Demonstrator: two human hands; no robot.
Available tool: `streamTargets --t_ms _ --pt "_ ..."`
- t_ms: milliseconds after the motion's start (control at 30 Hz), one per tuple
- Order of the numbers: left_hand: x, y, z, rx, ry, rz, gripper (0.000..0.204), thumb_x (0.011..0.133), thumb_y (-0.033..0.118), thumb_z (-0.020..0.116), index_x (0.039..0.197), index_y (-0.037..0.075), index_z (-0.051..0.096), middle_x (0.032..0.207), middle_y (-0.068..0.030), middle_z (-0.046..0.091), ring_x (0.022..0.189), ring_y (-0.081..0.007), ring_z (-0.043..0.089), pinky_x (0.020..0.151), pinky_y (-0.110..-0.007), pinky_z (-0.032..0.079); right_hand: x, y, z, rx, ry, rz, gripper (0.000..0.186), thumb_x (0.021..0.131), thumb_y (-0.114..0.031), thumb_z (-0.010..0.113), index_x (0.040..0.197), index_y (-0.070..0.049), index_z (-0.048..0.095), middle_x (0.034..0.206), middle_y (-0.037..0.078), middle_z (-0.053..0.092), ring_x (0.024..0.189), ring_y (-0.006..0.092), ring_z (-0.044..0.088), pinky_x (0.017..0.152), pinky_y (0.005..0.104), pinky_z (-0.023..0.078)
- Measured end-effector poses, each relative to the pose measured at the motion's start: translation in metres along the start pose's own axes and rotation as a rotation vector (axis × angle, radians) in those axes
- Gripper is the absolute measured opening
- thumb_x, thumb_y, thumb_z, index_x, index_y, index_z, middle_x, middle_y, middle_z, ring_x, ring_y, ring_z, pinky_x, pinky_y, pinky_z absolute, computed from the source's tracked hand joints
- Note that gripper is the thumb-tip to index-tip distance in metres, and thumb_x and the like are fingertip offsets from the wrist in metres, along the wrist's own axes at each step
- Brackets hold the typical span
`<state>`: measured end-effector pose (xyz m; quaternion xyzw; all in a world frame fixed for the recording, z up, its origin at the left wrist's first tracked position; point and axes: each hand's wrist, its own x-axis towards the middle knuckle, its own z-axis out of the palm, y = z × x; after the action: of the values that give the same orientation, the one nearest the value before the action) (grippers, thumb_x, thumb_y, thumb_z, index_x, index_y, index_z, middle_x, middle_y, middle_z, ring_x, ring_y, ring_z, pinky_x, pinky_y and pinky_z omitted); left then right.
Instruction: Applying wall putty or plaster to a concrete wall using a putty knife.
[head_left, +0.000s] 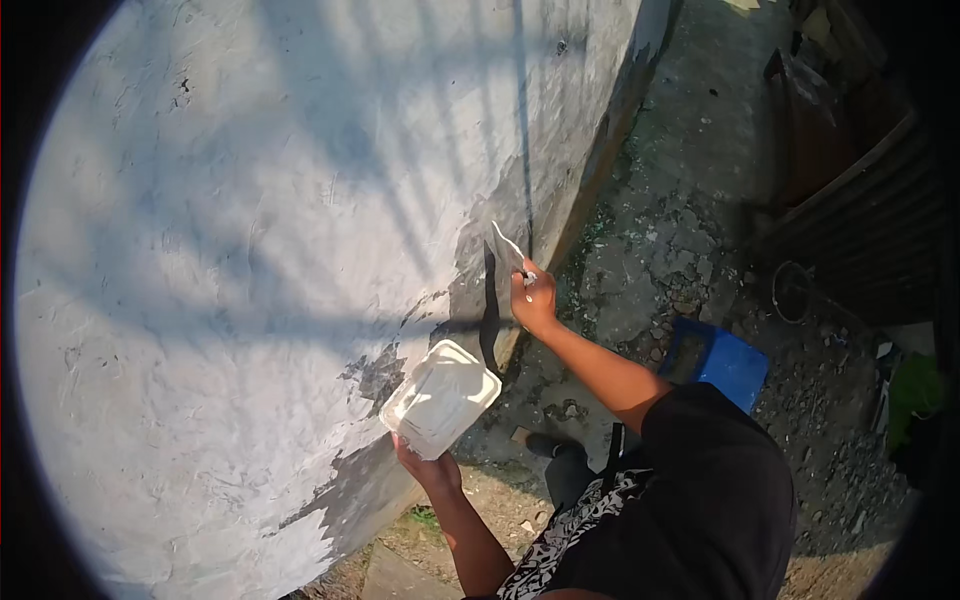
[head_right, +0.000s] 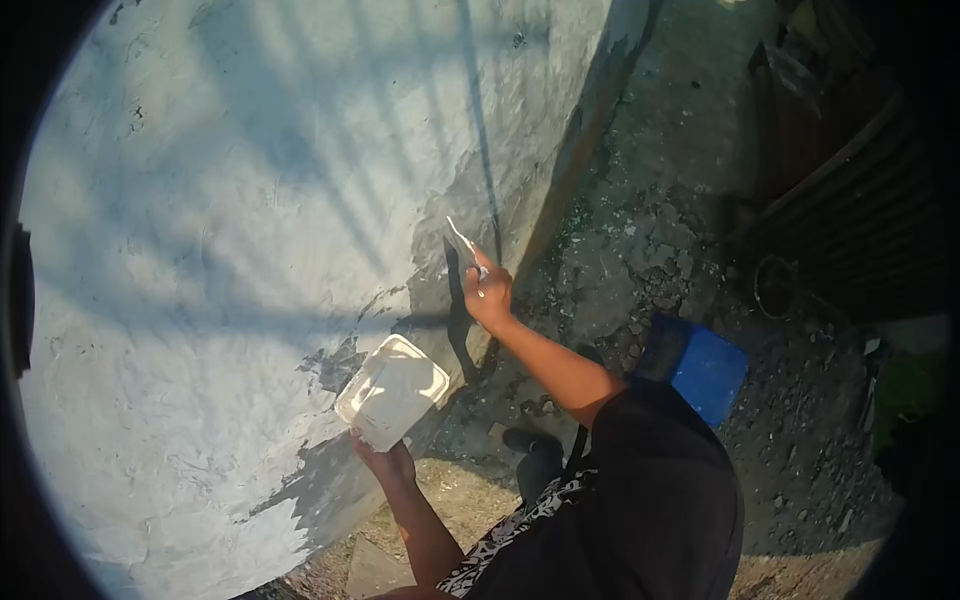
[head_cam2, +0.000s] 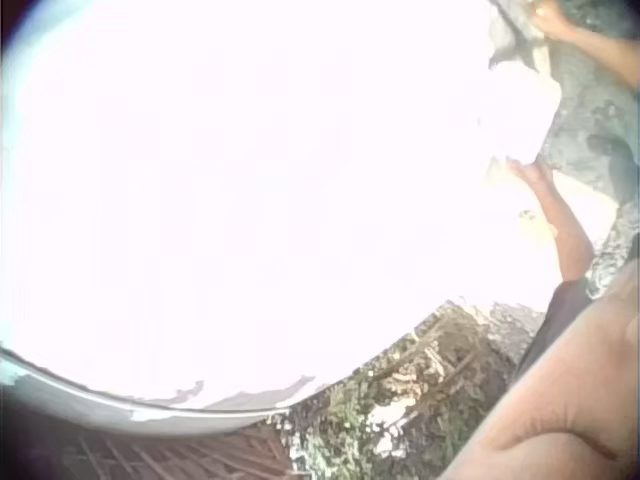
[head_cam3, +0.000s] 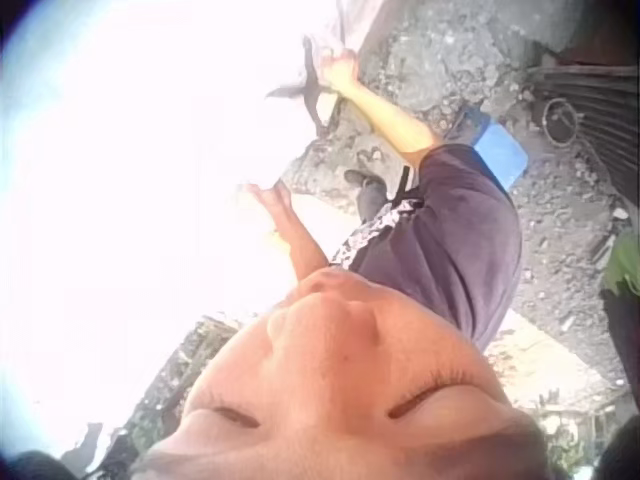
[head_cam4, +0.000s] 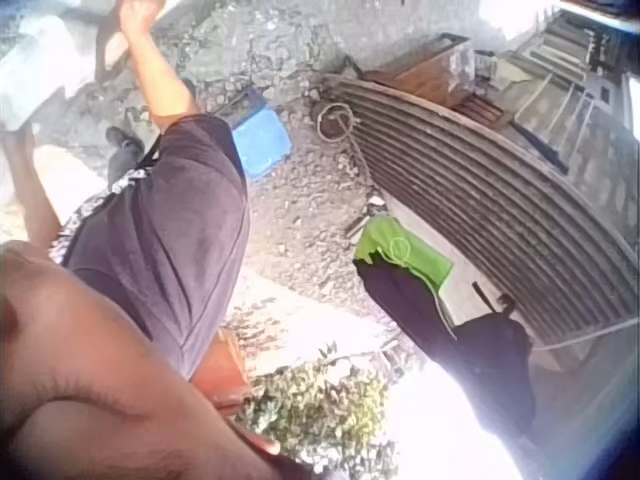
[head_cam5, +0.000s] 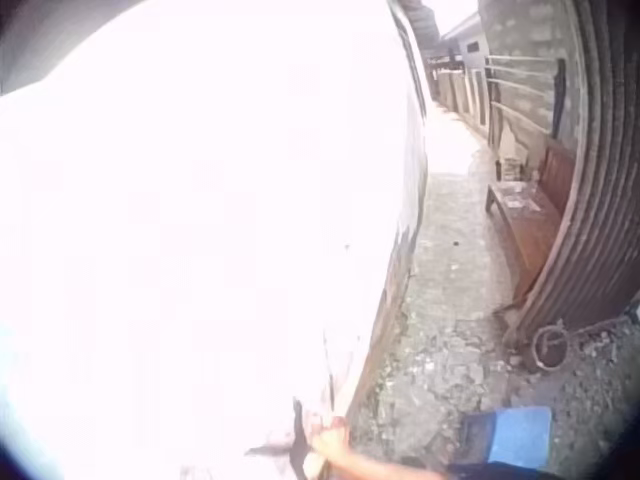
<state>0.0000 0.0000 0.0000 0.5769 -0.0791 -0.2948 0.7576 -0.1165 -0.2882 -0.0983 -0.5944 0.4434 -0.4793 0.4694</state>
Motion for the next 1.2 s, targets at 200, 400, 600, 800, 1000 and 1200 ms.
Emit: streamTargets --t_ms 200,400,600,800,1000,1200 --pt "-0.031 0.03 -0.037 -0.05 0.032 -0.029 0.056 0.104 0.044 0.032 0.143 0.005 0.041 0.143 -0.0111 0.049 0.134 -0.0259 0.045 0.115 -0.044 0.031 -0.034 -0.026 0.082 -0.183 0.324 -0.289 0.047 0.081 -0.006 0.056 0.128 -0.004 0.062 0.099 0.027 0.068 0.08 0.0433 0.066 0.075 0.0491 0.05" --pt "-0.027 0.041 -0.105 -0.12 0.065 -0.017 0.055 0.103 0.043 0.036 0.142 0.005 0.042 0.141 -0.0113 0.051 0.132 -0.0254 0.047 0.114 -0.044 0.034 -0.122 -0.03 0.086 -0.14 -0.035 -0.343 0.047 0.081 -0.005 0.055 0.127 -0.008 0.063 0.104 0.024 0.067 0.091 0.0436 0.064 0.077 0.0475 0.052" --pt "-0.014 0.042 -0.134 -0.137 -0.013 0.082 0.051 0.104 0.039 0.042 0.14 0.004 0.044 0.139 -0.01 0.053 0.126 -0.024 0.054 0.109 -0.043 0.042 -0.092 -0.03 0.044 -0.36 0.038 -0.062 0.037 0.082 -0.007 0.058 0.118 -0.006 0.069 0.081 0.022 0.068 0.078 0.0424 0.065 0.07 0.044 0.051" --pt "-0.022 0.062 -0.121 -0.148 -0.102 0.036 0.074 0.094 0.052 0.058 0.145 0.002 0.039 0.142 -0.0123 0.05 0.13 -0.026 0.05 0.111 -0.043 0.038 -0.027 -0.028 0.064 -0.138 0.394 0.098 0.034 0.09 -0.021 0.064 0.116 -0.001 0.068 0.095 0.025 0.07 0.094 0.0437 0.066 0.083 0.047 0.049" --pt "-0.022 0.09 -0.101 -0.139 -0.191 0.038 0.049 0.099 0.026 0.047 0.14 0.0 0.045 0.133 -0.0118 0.058 0.123 -0.0239 0.056 0.107 -0.037 0.042 -0.131 -0.092 0.093 -0.044 -0.118 -0.032 0.029 0.088 -0.01 0.063 0.115 -0.001 0.068 0.088 0.02 0.071 0.08 0.0314 0.068 0.075 0.0399 0.051" --pt "-0.006 0.078 -0.061 -0.16 -0.367 -0.02 0.047 0.098 0.027 0.05 0.135 -0.002 0.046 0.129 -0.0118 0.059 0.119 -0.0236 0.059 0.103 -0.036 0.045 -0.133 -0.2 -0.017 0.056 -0.354 -0.122 0.023 0.096 -0.002 0.057 0.118 0.003 0.062 0.1 0.009 0.07 0.09 0.0104 0.062 0.081 0.0285 0.051"
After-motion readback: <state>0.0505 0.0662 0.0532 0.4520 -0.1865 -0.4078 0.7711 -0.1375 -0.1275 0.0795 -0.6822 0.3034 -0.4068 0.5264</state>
